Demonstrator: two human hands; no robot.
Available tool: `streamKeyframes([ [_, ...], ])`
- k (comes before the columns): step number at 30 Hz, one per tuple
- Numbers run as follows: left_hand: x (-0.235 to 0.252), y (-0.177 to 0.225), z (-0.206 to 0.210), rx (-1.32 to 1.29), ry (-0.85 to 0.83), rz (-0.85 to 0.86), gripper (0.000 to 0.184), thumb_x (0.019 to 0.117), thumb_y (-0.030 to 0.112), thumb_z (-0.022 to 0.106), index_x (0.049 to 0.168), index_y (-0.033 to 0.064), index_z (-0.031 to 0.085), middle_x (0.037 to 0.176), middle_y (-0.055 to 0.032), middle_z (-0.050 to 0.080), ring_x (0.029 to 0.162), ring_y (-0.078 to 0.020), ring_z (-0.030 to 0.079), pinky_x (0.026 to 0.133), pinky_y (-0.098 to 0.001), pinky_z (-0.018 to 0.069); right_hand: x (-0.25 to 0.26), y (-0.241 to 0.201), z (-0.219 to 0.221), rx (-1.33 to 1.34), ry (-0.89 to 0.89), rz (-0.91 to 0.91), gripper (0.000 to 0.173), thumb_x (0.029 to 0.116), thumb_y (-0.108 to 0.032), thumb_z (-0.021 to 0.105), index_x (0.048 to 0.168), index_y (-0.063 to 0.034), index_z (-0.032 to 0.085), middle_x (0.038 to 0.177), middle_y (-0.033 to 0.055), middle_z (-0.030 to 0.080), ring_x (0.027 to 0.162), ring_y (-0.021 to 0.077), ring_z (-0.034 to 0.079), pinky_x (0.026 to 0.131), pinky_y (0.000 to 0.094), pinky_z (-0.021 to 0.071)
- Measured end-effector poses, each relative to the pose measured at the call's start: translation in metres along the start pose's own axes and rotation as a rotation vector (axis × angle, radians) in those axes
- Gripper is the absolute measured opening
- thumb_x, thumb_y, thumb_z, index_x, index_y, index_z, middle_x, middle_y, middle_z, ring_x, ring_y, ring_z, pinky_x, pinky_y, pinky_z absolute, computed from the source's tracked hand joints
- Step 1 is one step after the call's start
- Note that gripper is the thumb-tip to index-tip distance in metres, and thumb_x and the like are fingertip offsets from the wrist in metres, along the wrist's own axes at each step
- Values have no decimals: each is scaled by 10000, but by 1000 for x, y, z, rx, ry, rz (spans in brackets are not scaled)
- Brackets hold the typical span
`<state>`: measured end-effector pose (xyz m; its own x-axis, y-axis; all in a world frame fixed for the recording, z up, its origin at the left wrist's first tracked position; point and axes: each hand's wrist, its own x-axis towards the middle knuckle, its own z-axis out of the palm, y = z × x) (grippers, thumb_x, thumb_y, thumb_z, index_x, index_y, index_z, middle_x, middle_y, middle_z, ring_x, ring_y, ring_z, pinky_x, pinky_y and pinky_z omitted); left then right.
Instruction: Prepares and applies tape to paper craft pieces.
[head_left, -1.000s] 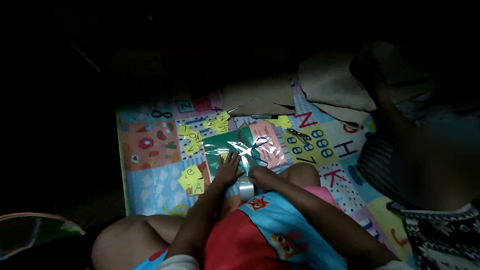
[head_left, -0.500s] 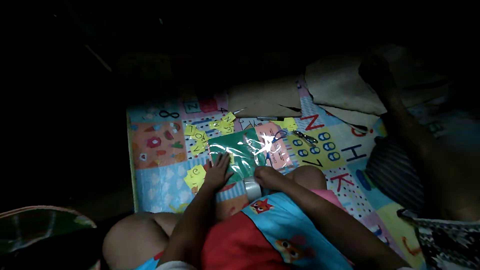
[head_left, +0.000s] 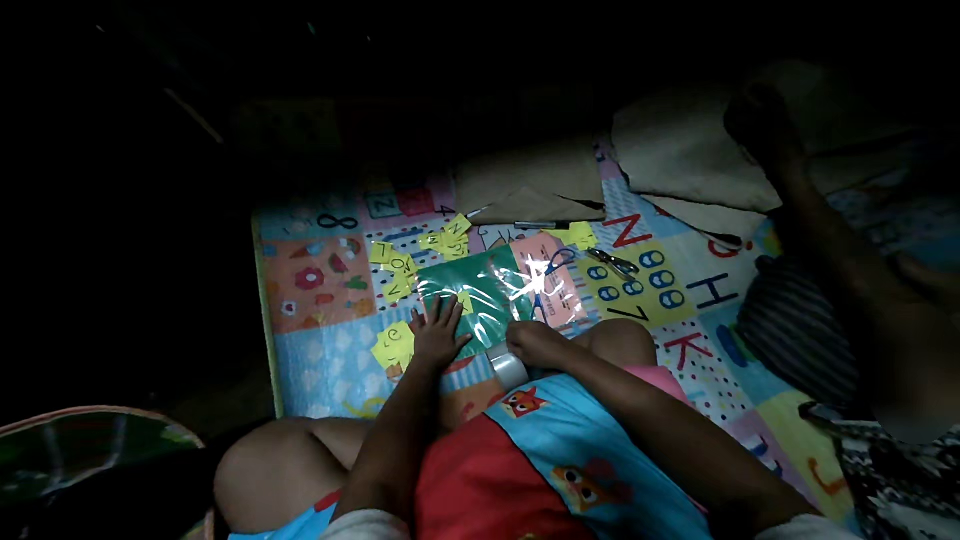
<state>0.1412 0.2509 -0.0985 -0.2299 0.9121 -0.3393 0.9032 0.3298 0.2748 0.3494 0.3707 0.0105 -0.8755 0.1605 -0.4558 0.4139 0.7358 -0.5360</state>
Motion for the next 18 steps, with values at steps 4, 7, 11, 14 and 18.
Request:
streamKeyframes([
  [4, 5, 10, -5, 5, -18, -48, 751, 1048, 581, 410, 1651, 180, 208, 1731, -13, 58, 1582, -343, -58, 1153, -750, -32, 0, 1, -3, 25, -9, 8, 279, 1049, -93, 516, 1145, 132, 650, 1244, 293, 621, 1206, 418, 594, 1059, 526, 438],
  [7, 2, 11, -8, -46, 29, -35, 746, 1049, 555, 431, 1650, 172, 211, 1731, -33, 56, 1576, -377, -65, 1126, -787, -22, -1, -1, -4, 24, -18, 19, 267, 1038, -99, 561, 1141, 128, 656, 1230, 291, 627, 1193, 419, 598, 1057, 529, 438],
  [11, -11, 24, -22, -395, 44, 91, 595, 1070, 341, 490, 1577, 52, 376, 1703, -118, 185, 1568, -422, 23, 1162, -747, 32, 2, -1, -2, 14, 14, 16, 283, 1051, -114, 544, 1135, 129, 661, 1218, 293, 638, 1192, 428, 605, 1048, 549, 440],
  [14, -30, 39, -18, -733, -51, 235, 646, 1034, 270, 521, 1569, -35, 324, 1631, -249, 288, 1527, -395, 243, 1233, -537, 218, 4, 3, -1, 46, 53, 24, 285, 1047, -102, 530, 1126, 136, 665, 1197, 300, 650, 1172, 431, 616, 1048, 548, 442],
  [18, -43, 62, -1, -971, -84, 302, 1073, 811, 319, 802, 1586, -62, 166, 1575, -269, 352, 1411, -302, 451, 1150, -403, 408, 2, 5, -6, 106, 123, 85, 276, 1047, -98, 528, 1099, 129, 677, 1149, 298, 668, 1136, 425, 628, 1032, 543, 449],
])
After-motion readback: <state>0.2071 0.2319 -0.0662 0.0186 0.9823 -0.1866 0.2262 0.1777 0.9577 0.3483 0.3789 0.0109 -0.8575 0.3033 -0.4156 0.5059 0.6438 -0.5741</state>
